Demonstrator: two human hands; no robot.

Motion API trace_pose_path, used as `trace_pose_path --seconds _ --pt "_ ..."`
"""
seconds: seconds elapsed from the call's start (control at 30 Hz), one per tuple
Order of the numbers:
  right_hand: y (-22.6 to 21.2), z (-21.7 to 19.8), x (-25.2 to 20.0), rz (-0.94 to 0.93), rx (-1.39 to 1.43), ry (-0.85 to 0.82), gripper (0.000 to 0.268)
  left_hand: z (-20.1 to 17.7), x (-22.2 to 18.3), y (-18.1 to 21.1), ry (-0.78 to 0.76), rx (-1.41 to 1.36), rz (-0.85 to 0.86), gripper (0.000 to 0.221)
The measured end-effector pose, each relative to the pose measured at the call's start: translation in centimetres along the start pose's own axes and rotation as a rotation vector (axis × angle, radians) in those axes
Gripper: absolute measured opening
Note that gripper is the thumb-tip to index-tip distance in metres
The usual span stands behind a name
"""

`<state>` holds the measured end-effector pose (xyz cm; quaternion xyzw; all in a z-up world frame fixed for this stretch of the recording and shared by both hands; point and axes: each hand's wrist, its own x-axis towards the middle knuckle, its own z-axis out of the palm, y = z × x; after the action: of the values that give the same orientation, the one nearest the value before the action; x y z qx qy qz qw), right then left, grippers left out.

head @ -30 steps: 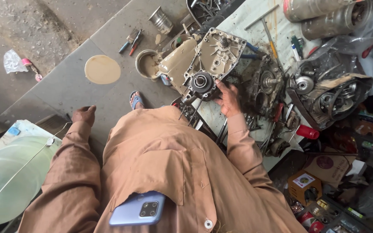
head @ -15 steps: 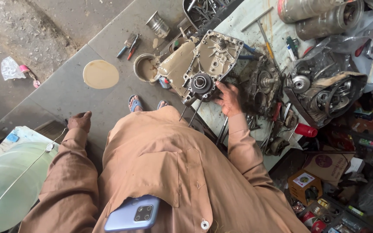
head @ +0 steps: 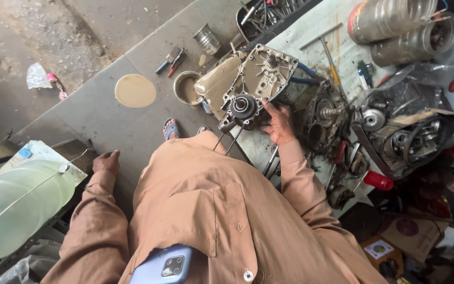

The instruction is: The person disassembles motorcycle engine components on a workbench, using pliers and a screwdriver to remove parts, and then pours liquid from a container into the engine casing while using a cloth to wipe surfaces.

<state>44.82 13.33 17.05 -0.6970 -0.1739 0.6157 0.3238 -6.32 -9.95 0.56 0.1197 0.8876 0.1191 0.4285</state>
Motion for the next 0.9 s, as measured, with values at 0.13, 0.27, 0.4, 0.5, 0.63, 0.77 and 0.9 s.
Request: trace_pose_path --seconds 0.13,0.27,0.4,0.5,0.63,0.77,0.9 --pt "0.1 0.8 1.2 0.043 -0.020 0.080 0.125 0.5 -1.8 -1.3 0.043 0.035 0.011 0.044" --pt "-0.4 1.2 1.9 0.065 -0.127 0.086 0.152 0.8 -3.6 -2.4 0.075 0.089 0.024 0.048" --pt "-0.3 1.4 2.9 0.077 -0.087 0.081 0.153 1.3 -5.5 -3.3 0.092 0.103 -0.001 0.048" --pt "0.2 1.1 3.5 0.014 -0.041 0.002 0.122 1.6 -6.6 -3.5 0.089 0.117 -0.014 0.046" --pt "1.3 1.3 4.0 -0.207 0.099 -0.145 0.080 2.0 -7.3 -3.6 0.100 0.118 -0.049 0.047" --pt "1.5 1.3 4.5 -0.118 0.129 -0.108 0.068 2.4 -6.6 -3.7 0.098 0.171 0.054 0.053" --pt "1.2 0.8 5.2 0.044 0.248 -0.277 0.054 3.7 -4.0 -2.2 -0.023 -0.157 -0.127 0.051"
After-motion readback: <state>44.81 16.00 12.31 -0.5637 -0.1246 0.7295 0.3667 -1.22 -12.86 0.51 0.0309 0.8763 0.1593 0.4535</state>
